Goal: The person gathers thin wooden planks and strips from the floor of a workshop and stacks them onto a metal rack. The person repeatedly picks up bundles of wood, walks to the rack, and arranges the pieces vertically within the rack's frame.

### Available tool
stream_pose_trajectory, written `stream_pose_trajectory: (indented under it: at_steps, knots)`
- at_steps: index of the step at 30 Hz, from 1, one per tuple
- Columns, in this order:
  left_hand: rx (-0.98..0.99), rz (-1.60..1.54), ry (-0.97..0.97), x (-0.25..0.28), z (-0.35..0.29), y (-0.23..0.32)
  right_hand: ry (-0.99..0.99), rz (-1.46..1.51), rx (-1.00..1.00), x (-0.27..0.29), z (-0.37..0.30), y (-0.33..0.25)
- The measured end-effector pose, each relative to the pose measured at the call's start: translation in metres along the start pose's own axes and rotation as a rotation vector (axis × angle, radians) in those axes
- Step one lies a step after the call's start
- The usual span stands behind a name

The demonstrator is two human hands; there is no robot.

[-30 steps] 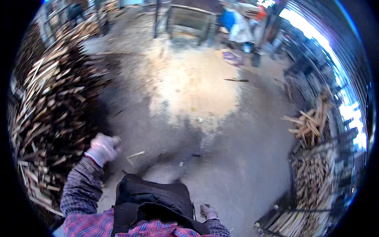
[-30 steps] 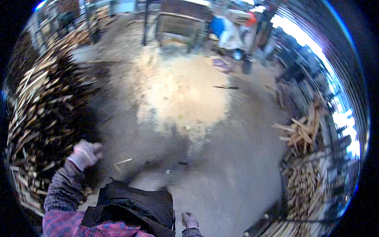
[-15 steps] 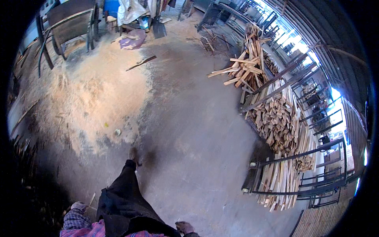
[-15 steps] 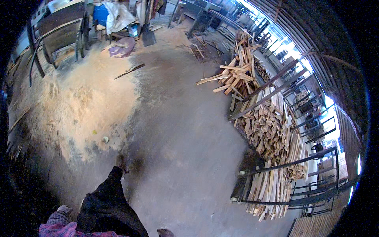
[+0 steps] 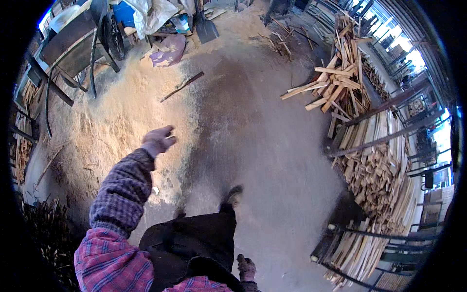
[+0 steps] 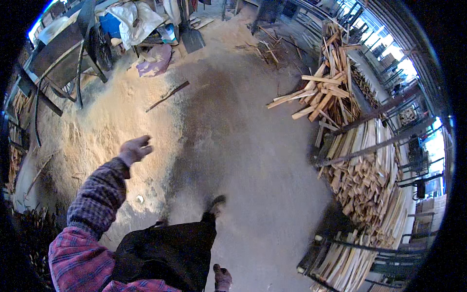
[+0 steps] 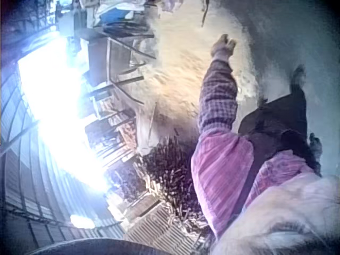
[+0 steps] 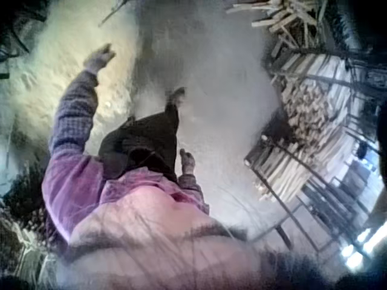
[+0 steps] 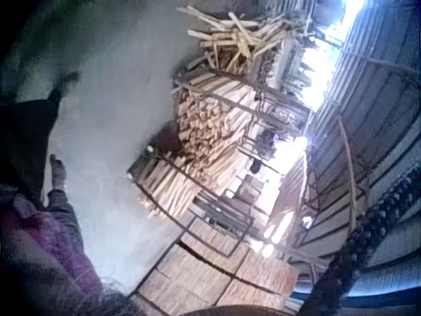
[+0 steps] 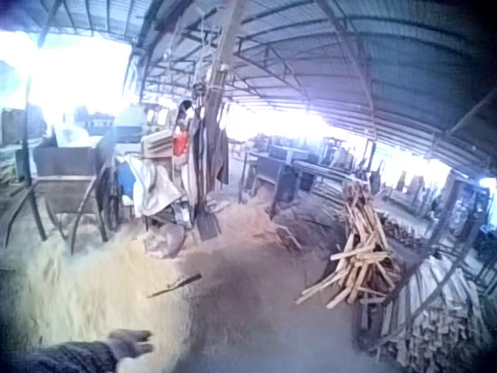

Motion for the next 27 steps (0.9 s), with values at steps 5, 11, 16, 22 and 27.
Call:
stream_pose_trajectory:
  at_steps: [5,11,16,22,27]
  knots:
    - [0.102,0.112,-0.084,-0.065,0.072,0.094,-0.025,-0.09,0.091,0.066,0.137,-0.115]
    - [0.633,0.336,-0.345,-0.126,0.027,-0.046,-0.037,-0.05,0.095,0.162,0.235,-0.285]
    - [1.021,0.436,-0.633,-0.181,-0.004,-0.19,-0.159,-0.324,0.04,0.157,0.346,-0.387]
    - [0.905,0.2,-0.549,-0.119,0.317,0.064,-0.204,-0.32,0.073,0.149,0.426,-0.546]
    - [0.381,-0.269,-0.261,-0.01,0.597,0.402,-0.372,-0.419,0.101,0.144,0.484,-0.733]
Point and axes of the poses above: each hand's wrist, its own z-axis towards the middle knuckle, its own x-axis out of the back of the hand, y = z × x, the point moved 7 cm from there along z, towards the middle knuckle, and after that the axes turned 13 degrees about x, right-handed, at the moved point
